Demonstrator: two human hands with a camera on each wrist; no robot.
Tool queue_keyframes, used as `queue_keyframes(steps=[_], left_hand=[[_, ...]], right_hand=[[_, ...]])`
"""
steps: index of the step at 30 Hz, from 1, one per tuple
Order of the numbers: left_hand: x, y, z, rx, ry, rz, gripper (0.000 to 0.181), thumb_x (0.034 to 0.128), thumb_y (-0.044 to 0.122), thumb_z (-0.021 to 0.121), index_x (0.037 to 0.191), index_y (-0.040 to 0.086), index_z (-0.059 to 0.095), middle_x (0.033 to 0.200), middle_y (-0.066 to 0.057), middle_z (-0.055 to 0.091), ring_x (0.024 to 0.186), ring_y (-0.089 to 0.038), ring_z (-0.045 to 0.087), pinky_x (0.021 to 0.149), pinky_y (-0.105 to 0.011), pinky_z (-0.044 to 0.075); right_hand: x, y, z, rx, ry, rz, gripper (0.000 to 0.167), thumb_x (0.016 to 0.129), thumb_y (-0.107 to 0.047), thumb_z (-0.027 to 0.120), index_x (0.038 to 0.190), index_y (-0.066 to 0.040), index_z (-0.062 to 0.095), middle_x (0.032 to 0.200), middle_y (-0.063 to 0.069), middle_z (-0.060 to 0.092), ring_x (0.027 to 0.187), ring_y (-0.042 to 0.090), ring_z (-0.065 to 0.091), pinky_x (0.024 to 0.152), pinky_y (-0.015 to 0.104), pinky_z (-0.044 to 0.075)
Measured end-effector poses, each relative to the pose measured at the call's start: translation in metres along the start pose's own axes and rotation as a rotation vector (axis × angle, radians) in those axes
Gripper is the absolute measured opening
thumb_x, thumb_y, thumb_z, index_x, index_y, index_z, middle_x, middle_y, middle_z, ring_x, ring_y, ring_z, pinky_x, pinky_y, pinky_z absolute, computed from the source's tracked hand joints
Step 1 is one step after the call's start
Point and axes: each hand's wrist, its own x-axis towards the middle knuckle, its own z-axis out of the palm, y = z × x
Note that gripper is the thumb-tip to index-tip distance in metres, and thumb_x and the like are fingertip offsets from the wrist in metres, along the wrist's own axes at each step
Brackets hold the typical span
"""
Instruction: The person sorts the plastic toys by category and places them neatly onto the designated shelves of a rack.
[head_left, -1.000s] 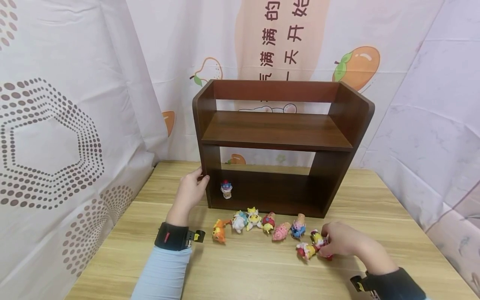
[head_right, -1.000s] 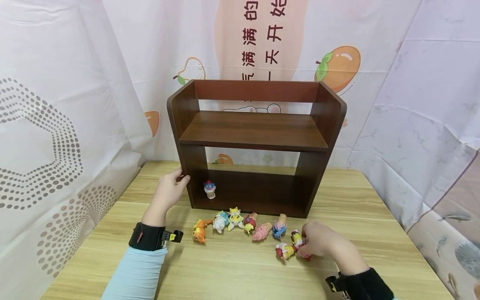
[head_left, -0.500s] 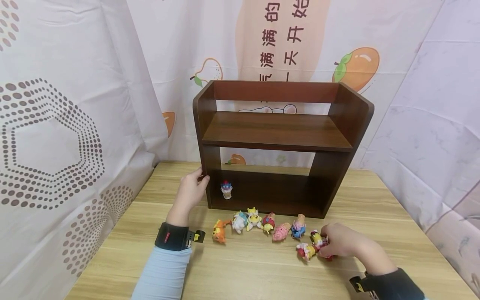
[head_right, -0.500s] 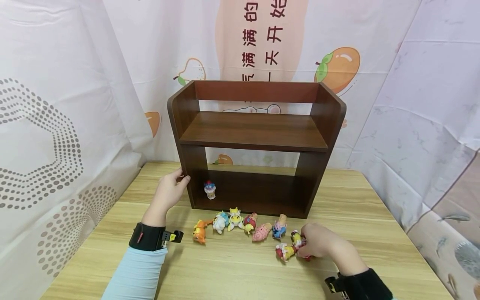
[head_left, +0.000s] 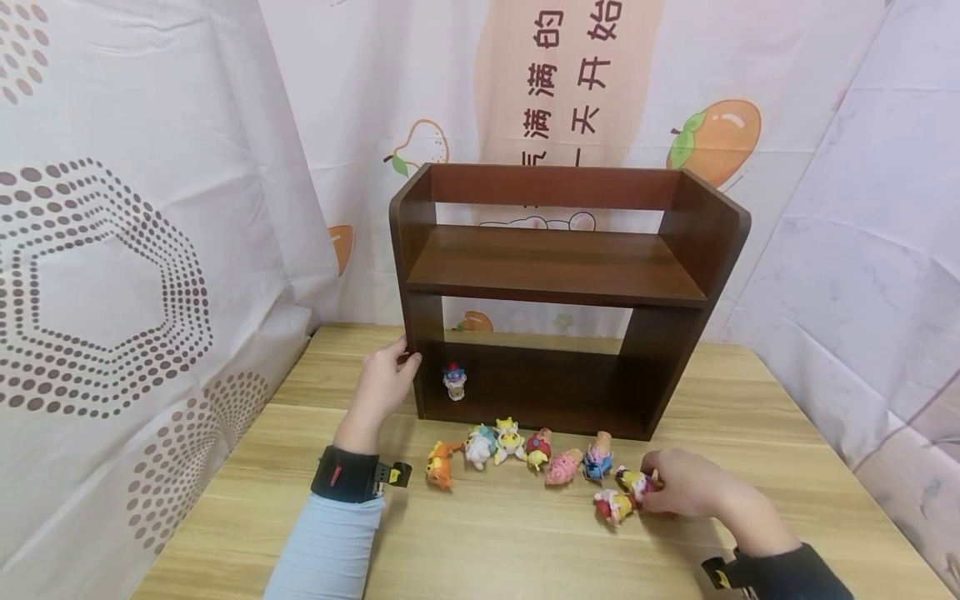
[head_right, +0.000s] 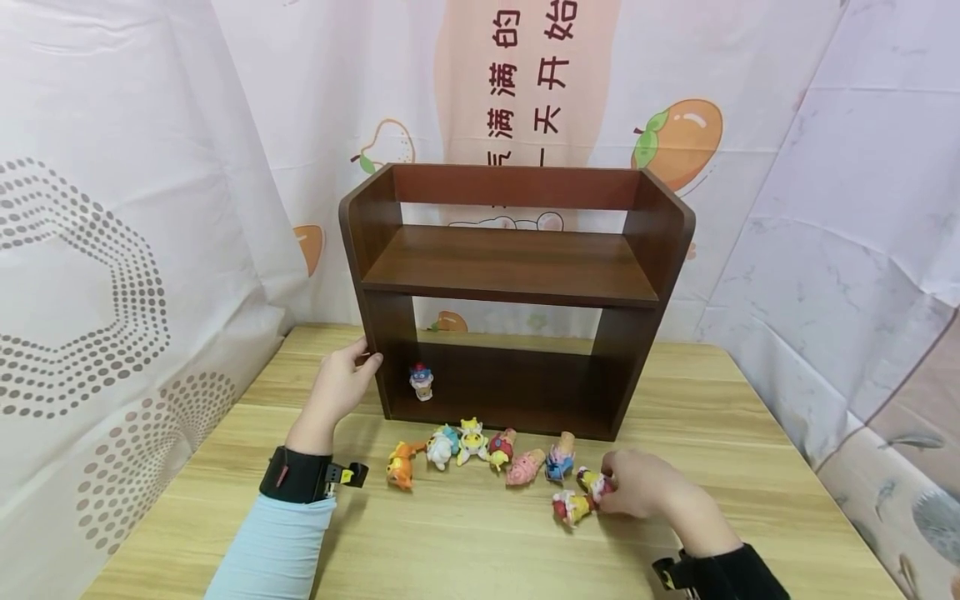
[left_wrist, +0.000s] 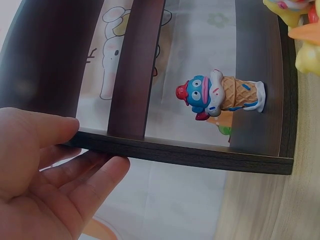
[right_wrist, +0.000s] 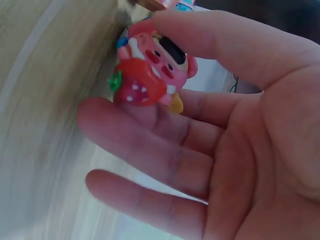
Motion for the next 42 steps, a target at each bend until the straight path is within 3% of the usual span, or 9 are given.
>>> queue_keyframes(steps=[11, 19, 32, 42], left_hand=[[0.0, 0.0, 0.001, 0.003, 0.008, 0.006, 0.042, 0.1034, 0.014, 0.058, 0.143, 0.0, 0.058, 0.134, -0.021, 0.064, 0.118, -0.035, 0.064, 0.093, -0.049, 0.055], [-0.001, 0.001, 0.0, 0.002, 0.002, -0.001, 0.042, 0.1044, 0.017, 0.058, 0.143, 0.001, 0.058, 0.134, -0.02, 0.064, 0.117, -0.035, 0.065, 0.092, -0.048, 0.056], [-0.002, 0.002, 0.0, -0.008, 0.001, -0.012, 0.044, 0.1042, 0.018, 0.058, 0.145, 0.0, 0.056, 0.136, -0.022, 0.062, 0.116, -0.036, 0.065, 0.092, -0.047, 0.056], [-0.001, 0.002, 0.001, -0.004, 0.002, -0.004, 0.043, 0.1042, 0.017, 0.058, 0.144, 0.001, 0.057, 0.135, -0.021, 0.063, 0.117, -0.035, 0.065, 0.092, -0.047, 0.056]], right_hand=[[-0.002, 0.004, -0.003, 0.004, 0.069, 0.004, 0.027, 0.078, -0.022, 0.085, 0.092, -0.008, 0.067, 0.073, -0.004, 0.053, 0.067, 0.014, 0.048, 0.061, 0.033, 0.043], [-0.003, 0.007, -0.004, 0.02, 0.151, -0.055, 0.031, 0.076, -0.021, 0.086, 0.091, -0.01, 0.061, 0.068, -0.007, 0.049, 0.062, 0.009, 0.044, 0.056, 0.029, 0.039], [-0.001, 0.006, -0.008, 0.067, 0.21, -0.107, 0.026, 0.078, -0.01, 0.08, 0.099, -0.008, 0.065, 0.076, -0.009, 0.057, 0.066, 0.006, 0.051, 0.059, 0.027, 0.047], [0.0, 0.0, -0.014, 0.058, 0.348, -0.118, 0.021, 0.081, -0.007, 0.079, 0.098, -0.008, 0.067, 0.074, -0.01, 0.056, 0.065, 0.005, 0.05, 0.055, 0.025, 0.046]])
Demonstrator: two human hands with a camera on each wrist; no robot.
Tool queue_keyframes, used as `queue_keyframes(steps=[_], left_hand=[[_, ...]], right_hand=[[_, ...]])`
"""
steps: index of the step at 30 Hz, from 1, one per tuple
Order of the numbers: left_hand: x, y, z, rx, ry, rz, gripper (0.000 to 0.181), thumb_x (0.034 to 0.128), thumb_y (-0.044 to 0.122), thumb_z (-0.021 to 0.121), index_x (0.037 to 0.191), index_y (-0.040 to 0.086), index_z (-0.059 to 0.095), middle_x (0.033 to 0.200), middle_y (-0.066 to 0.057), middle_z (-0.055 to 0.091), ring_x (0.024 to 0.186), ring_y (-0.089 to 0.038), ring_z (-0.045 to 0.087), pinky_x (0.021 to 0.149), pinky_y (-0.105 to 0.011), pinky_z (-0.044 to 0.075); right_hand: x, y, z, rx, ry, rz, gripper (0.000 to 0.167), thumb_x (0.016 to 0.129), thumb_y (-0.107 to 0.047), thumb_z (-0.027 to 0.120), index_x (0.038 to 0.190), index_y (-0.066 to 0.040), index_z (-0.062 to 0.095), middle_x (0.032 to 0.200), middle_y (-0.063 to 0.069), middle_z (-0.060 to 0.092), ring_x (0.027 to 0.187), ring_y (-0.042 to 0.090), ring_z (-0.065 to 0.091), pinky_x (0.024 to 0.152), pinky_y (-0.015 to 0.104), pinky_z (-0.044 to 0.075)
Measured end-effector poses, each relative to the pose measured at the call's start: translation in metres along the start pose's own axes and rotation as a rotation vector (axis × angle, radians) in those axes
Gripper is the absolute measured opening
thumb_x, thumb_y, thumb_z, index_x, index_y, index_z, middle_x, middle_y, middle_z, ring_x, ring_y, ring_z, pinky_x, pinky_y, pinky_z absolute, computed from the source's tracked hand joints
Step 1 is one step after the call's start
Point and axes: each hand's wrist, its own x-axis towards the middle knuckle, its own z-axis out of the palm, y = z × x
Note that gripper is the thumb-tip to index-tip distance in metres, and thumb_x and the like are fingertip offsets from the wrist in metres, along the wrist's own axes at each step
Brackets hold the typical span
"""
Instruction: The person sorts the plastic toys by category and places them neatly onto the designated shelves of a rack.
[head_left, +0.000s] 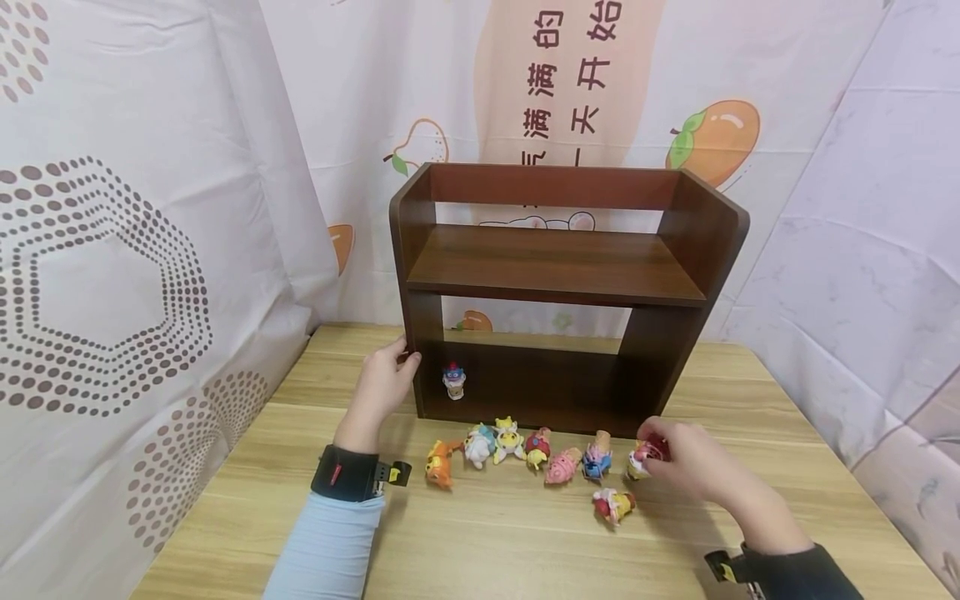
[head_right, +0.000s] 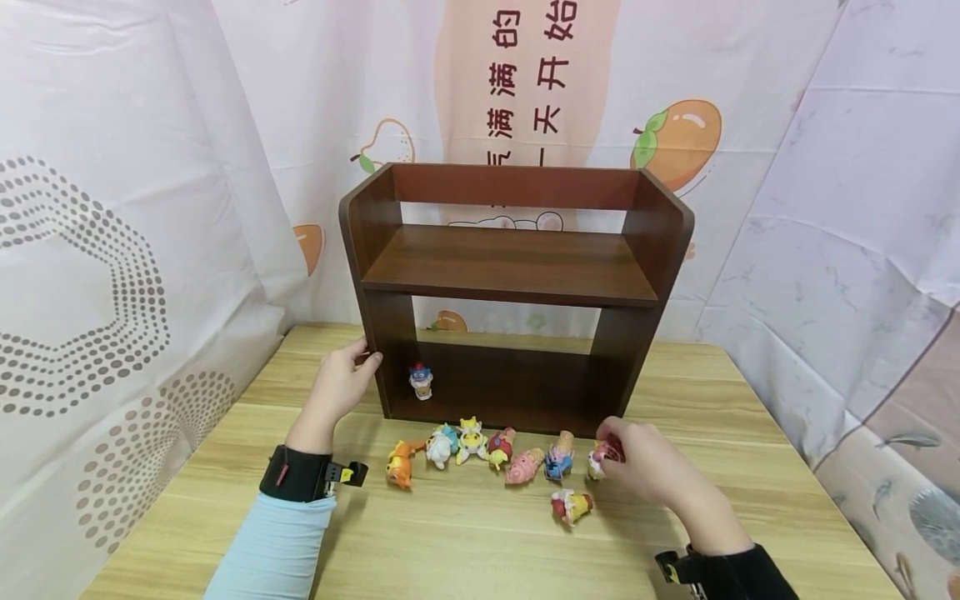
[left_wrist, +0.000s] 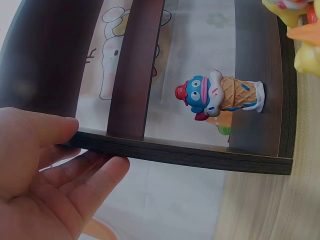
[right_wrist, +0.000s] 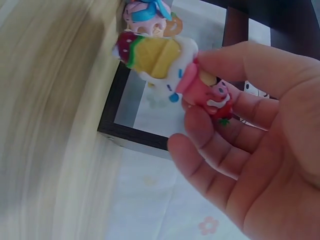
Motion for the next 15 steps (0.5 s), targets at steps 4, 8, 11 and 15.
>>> queue_keyframes(steps=[4, 8, 11, 15], left_hand=[[0.0, 0.0, 0.0, -0.001, 0.003, 0.01, 0.042, 0.1039, 0.016, 0.059, 0.143, 0.001, 0.058, 0.133, -0.02, 0.064, 0.116, -0.035, 0.066, 0.092, -0.047, 0.056], [0.0, 0.0, 0.0, -0.001, 0.012, 0.019, 0.041, 0.1035, 0.016, 0.059, 0.142, 0.001, 0.059, 0.132, -0.021, 0.064, 0.115, -0.035, 0.066, 0.091, -0.047, 0.057], [0.0, -0.001, 0.0, 0.0, 0.01, 0.023, 0.041, 0.1036, 0.015, 0.059, 0.142, 0.001, 0.059, 0.132, -0.021, 0.064, 0.115, -0.035, 0.066, 0.091, -0.048, 0.056], [0.0, -0.001, 0.0, 0.004, 0.003, 0.024, 0.042, 0.1037, 0.015, 0.059, 0.143, 0.001, 0.058, 0.133, -0.02, 0.064, 0.116, -0.035, 0.065, 0.092, -0.048, 0.056]], right_hand=[[0.002, -0.003, -0.003, -0.018, 0.072, -0.047, 0.021, 0.08, -0.006, 0.08, 0.097, -0.009, 0.068, 0.075, -0.012, 0.058, 0.064, 0.003, 0.049, 0.054, 0.025, 0.046], [0.004, -0.006, -0.007, -0.037, 0.115, -0.073, 0.021, 0.08, -0.006, 0.081, 0.097, -0.01, 0.069, 0.076, -0.012, 0.059, 0.064, 0.002, 0.049, 0.055, 0.025, 0.046], [0.005, -0.009, -0.011, -0.046, 0.129, -0.069, 0.021, 0.08, -0.006, 0.082, 0.097, -0.011, 0.069, 0.077, -0.011, 0.06, 0.065, 0.003, 0.051, 0.056, 0.025, 0.048], [0.007, -0.012, -0.013, -0.048, 0.149, -0.076, 0.022, 0.08, -0.006, 0.082, 0.098, -0.01, 0.07, 0.078, -0.011, 0.061, 0.065, 0.003, 0.053, 0.056, 0.025, 0.05]])
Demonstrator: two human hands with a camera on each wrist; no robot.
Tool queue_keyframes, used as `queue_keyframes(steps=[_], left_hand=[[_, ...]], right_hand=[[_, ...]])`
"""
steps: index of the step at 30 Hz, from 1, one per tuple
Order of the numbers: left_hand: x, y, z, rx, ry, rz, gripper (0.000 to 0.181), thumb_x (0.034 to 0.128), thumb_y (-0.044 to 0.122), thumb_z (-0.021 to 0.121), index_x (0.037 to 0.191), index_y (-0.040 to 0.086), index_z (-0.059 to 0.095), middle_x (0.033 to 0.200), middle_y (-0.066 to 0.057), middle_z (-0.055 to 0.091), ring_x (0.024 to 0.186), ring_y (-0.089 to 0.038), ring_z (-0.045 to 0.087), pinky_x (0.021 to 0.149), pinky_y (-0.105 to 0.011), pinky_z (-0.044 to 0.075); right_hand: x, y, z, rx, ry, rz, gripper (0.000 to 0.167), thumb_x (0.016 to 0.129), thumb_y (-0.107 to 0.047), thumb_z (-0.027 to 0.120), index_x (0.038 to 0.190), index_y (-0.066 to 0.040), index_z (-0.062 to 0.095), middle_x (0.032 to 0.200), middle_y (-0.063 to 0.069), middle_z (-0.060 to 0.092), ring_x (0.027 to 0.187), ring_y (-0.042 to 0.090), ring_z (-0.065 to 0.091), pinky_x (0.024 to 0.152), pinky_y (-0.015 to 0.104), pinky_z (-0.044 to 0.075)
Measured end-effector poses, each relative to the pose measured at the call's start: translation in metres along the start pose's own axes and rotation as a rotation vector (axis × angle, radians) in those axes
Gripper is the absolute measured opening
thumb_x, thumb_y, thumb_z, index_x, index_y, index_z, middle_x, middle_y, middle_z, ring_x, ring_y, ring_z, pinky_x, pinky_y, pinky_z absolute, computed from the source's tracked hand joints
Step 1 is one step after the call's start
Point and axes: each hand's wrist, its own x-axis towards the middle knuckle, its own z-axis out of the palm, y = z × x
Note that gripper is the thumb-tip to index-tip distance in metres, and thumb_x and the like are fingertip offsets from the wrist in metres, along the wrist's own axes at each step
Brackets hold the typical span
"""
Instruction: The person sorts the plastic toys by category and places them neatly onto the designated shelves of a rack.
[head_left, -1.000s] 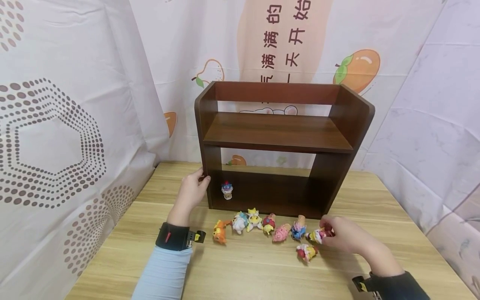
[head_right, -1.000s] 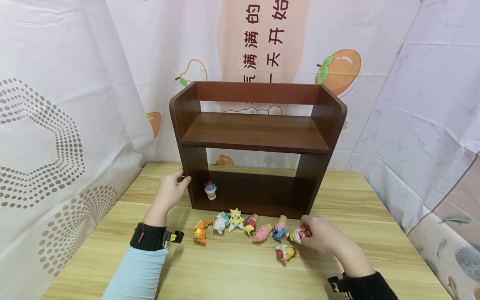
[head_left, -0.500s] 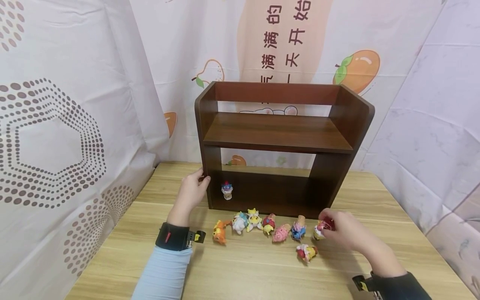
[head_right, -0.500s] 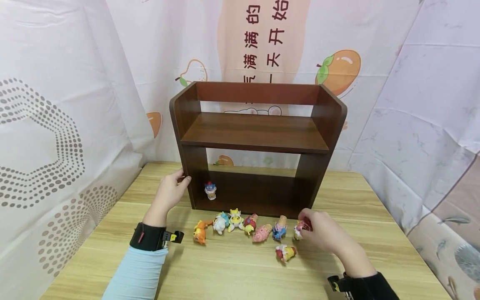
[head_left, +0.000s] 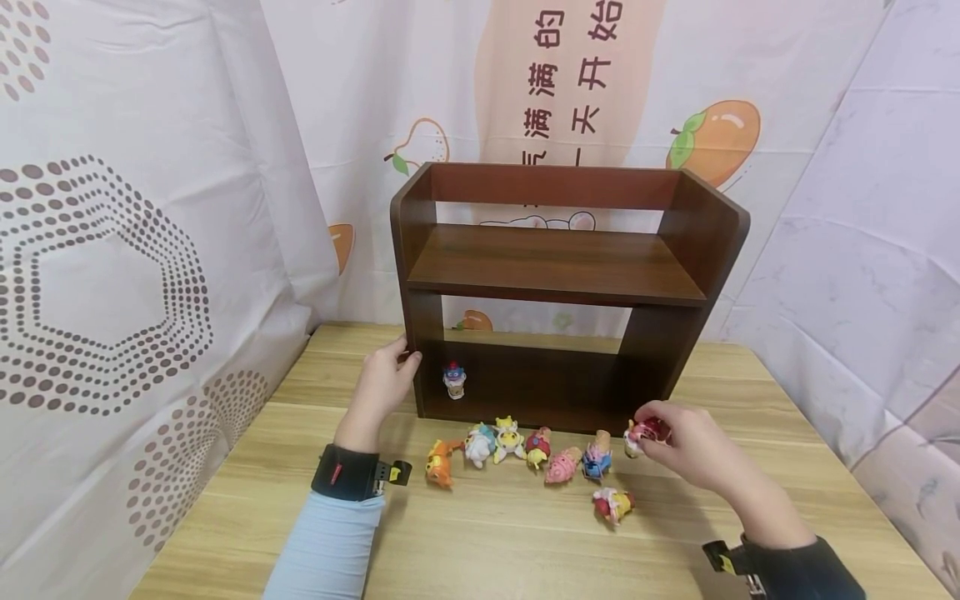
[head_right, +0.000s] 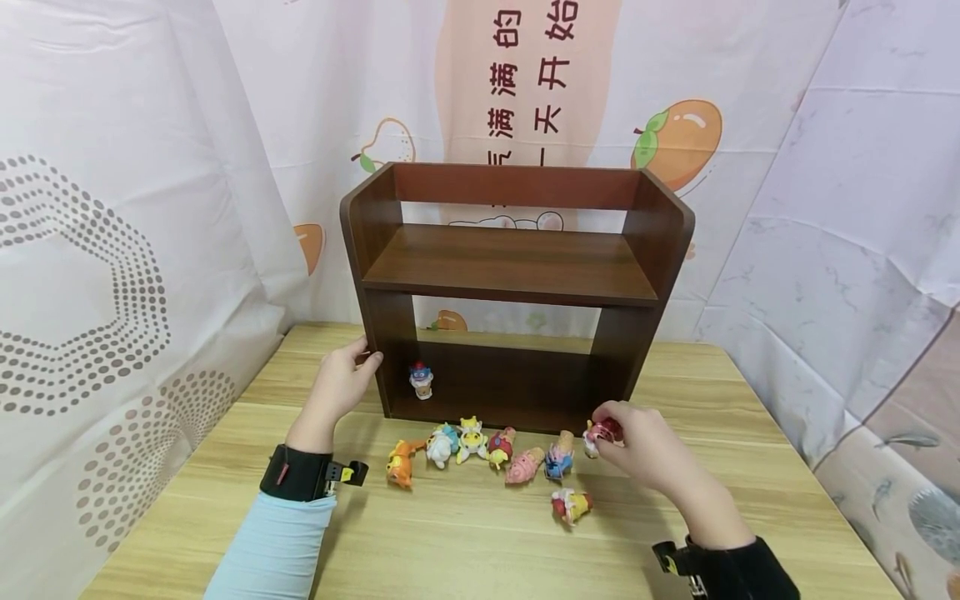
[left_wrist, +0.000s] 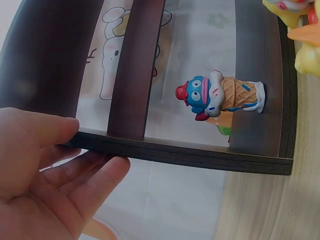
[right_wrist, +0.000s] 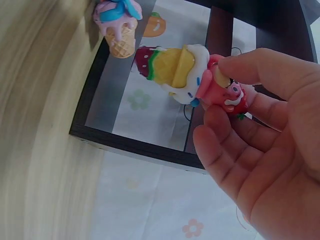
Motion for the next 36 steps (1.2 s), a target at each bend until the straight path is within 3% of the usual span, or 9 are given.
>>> queue_keyframes(steps=[19, 36], left_hand=[[0.0, -0.002, 0.0, 0.006, -0.011, -0.033, 0.046, 0.1042, 0.019, 0.058, 0.146, 0.0, 0.055, 0.138, -0.021, 0.06, 0.117, -0.035, 0.065, 0.093, -0.047, 0.056], [0.001, -0.001, 0.0, -0.003, -0.014, -0.04, 0.046, 0.104, 0.019, 0.058, 0.146, 0.001, 0.055, 0.138, -0.021, 0.06, 0.116, -0.035, 0.066, 0.093, -0.046, 0.056]], right_hand=[[0.029, -0.016, -0.004, -0.034, 0.153, -0.153, 0.027, 0.077, -0.006, 0.086, 0.1, -0.009, 0.074, 0.087, -0.004, 0.067, 0.07, 0.01, 0.057, 0.06, 0.028, 0.053], [0.057, -0.027, -0.008, 0.006, 0.123, -0.136, 0.025, 0.082, -0.008, 0.084, 0.105, -0.01, 0.074, 0.091, -0.002, 0.068, 0.075, 0.013, 0.059, 0.065, 0.031, 0.055]])
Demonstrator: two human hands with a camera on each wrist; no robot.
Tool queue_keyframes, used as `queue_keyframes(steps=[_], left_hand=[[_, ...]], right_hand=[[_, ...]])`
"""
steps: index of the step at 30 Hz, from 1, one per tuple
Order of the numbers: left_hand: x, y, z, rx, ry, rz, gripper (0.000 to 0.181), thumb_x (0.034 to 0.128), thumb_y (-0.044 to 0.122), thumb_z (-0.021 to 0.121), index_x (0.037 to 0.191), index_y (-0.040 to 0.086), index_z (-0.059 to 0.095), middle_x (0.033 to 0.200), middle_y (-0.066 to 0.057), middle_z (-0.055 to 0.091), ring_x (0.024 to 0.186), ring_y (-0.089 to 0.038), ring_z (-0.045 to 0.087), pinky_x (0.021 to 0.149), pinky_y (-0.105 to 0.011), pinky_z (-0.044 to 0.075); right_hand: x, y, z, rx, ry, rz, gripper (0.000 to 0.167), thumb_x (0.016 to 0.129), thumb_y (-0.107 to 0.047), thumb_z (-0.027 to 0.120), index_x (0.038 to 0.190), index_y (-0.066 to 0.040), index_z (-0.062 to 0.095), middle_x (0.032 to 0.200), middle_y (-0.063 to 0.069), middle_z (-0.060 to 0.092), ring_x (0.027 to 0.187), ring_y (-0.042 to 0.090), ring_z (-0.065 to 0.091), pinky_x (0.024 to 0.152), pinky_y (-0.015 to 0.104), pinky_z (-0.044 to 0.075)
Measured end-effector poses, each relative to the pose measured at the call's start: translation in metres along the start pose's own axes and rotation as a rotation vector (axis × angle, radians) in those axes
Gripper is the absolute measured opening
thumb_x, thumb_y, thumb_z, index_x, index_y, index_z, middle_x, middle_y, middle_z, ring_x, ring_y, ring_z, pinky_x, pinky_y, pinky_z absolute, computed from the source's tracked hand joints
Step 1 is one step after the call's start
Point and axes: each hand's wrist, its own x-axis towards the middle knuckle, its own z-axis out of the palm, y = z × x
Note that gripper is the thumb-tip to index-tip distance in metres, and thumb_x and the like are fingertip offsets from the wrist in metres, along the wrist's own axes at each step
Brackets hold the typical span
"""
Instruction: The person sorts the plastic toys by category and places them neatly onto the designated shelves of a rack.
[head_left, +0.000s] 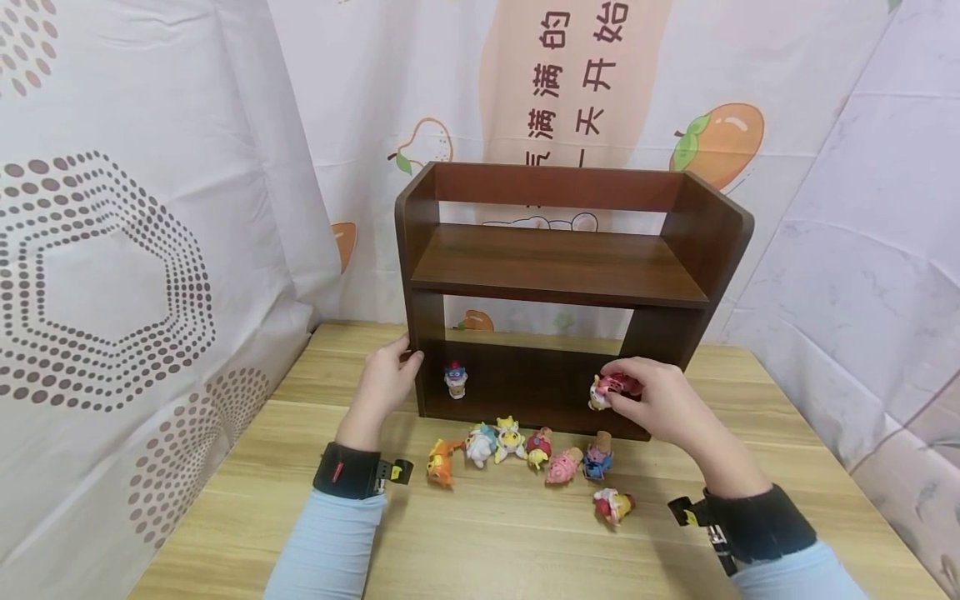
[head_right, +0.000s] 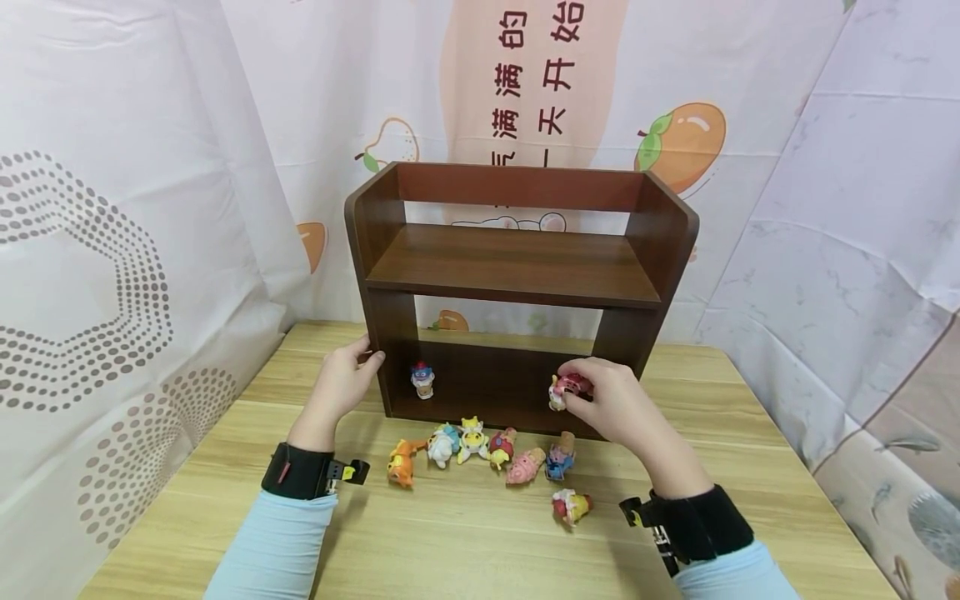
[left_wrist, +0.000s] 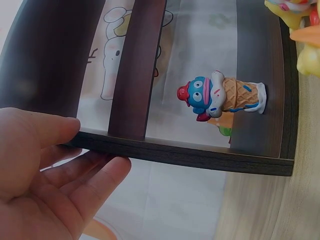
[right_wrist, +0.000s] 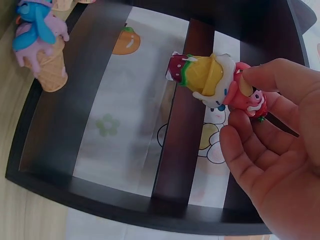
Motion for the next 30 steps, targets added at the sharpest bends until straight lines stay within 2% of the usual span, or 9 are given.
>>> queue_keyframes(steps=[6, 16, 30], left_hand=[[0.0, 0.0, -0.001, -0.005, 0.002, -0.013, 0.047, 0.1037, 0.02, 0.058, 0.146, 0.0, 0.054, 0.139, -0.021, 0.059, 0.114, -0.034, 0.067, 0.093, -0.047, 0.056], [0.0, -0.001, 0.0, 0.014, 0.006, 0.002, 0.046, 0.1037, 0.021, 0.058, 0.145, 0.002, 0.056, 0.137, -0.02, 0.061, 0.114, -0.034, 0.067, 0.094, -0.047, 0.055], [0.001, -0.002, -0.001, 0.01, -0.005, -0.012, 0.048, 0.1041, 0.022, 0.058, 0.147, 0.001, 0.053, 0.141, -0.021, 0.057, 0.116, -0.035, 0.066, 0.095, -0.047, 0.055]], right_hand=[[0.013, -0.002, 0.003, 0.026, -0.033, 0.011, 0.023, 0.086, -0.01, 0.082, 0.107, -0.01, 0.074, 0.092, -0.001, 0.069, 0.076, 0.013, 0.058, 0.065, 0.031, 0.053], [0.036, -0.009, 0.011, 0.038, -0.083, 0.018, 0.023, 0.088, -0.013, 0.079, 0.11, -0.009, 0.073, 0.091, 0.0, 0.069, 0.073, 0.014, 0.056, 0.062, 0.032, 0.05], [0.063, -0.014, 0.025, 0.065, -0.117, 0.037, 0.022, 0.089, -0.016, 0.077, 0.11, -0.009, 0.074, 0.09, 0.0, 0.068, 0.072, 0.015, 0.056, 0.062, 0.032, 0.05]])
